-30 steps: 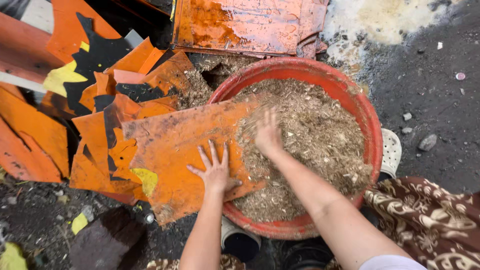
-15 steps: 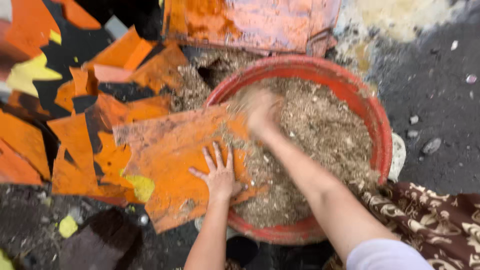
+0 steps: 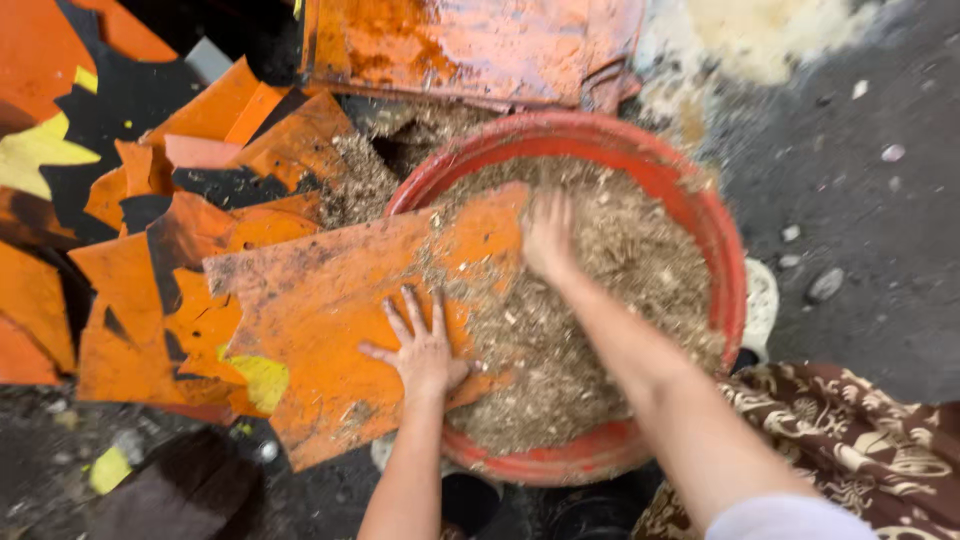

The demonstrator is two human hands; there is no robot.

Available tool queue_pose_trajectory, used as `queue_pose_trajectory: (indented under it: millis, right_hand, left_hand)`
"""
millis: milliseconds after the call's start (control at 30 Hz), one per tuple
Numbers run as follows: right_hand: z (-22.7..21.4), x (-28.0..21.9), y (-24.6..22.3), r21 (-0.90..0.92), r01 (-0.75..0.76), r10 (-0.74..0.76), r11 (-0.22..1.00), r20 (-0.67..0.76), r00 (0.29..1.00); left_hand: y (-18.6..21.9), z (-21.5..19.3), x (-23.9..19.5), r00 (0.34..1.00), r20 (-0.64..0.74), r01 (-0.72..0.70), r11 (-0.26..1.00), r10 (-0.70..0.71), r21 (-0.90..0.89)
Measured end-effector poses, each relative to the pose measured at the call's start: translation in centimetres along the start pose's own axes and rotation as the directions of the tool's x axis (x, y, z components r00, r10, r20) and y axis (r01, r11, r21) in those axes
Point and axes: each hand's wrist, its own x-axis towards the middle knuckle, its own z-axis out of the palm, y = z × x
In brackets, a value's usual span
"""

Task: The person sits on the ground and uses a handful of dry sawdust to scrub the surface of orange painted wooden cutouts. They repeatedly rub the sawdust over the cutouts to remove debris and then place the cleaned pieces aside.

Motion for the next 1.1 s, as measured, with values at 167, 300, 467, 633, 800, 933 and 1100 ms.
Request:
queue_pose_trajectory:
  millis: [167, 300, 467, 633, 800, 933, 1100]
  right_hand:
    - [0.3, -9.6, -3.3, -0.054, 0.161, -0.148, 0.986, 0.183, 0.972]
    - [0.8, -15.8, -2.7, -0.060, 0.332, -0.266, 0.941, 0.474, 0.840]
    - [-4.9, -15.6, 1.7, -0.361, 0.363, -0.147, 0.859, 0.505, 0.851]
    - [-7.2, -18.3, 0.7, 0.168, 0.056, -0.107, 0.984, 0.311, 0.944]
    - [-7.7, -18.4, 4.8, 0.250, 0.036, -0.084, 0.968, 0.185, 0.979]
    - [-9.5, -16.5, 7.2, 0.276, 0.172, -0.160, 0.946, -0.067, 0.985]
    - [-19.8, -14.8, 5.3, 0.218, 0.449, -0.327, 0.867, -0.431, 0.841]
  left_hand:
    - [0.8, 1.6, 0.5, 0.981, -0.193, -0.008, 0.999, 0.015, 0.039]
    - [-1.3, 2.5, -0.1, 0.992, -0.103, -0.059, 0.994, 0.068, 0.092]
    - [-10.2, 2.3, -1.4, 0.932, -0.268, 0.190, 0.960, -0.243, -0.208]
    - [-19.8, 5.9, 0.7, 0.671, -0.400, 0.037, 0.567, -0.625, -0.823]
    - [-20.5, 1.6, 1.1, 0.785, -0.349, 0.055, 0.619, -0.512, -0.784]
    - [-15.6, -8.9, -3.5, 0.705, -0.497, 0.034, 0.724, -0.506, -0.689]
    - [-9.1, -20.0, -13.0, 0.443, -0.883, -0.284, 0.911, -0.152, -0.299]
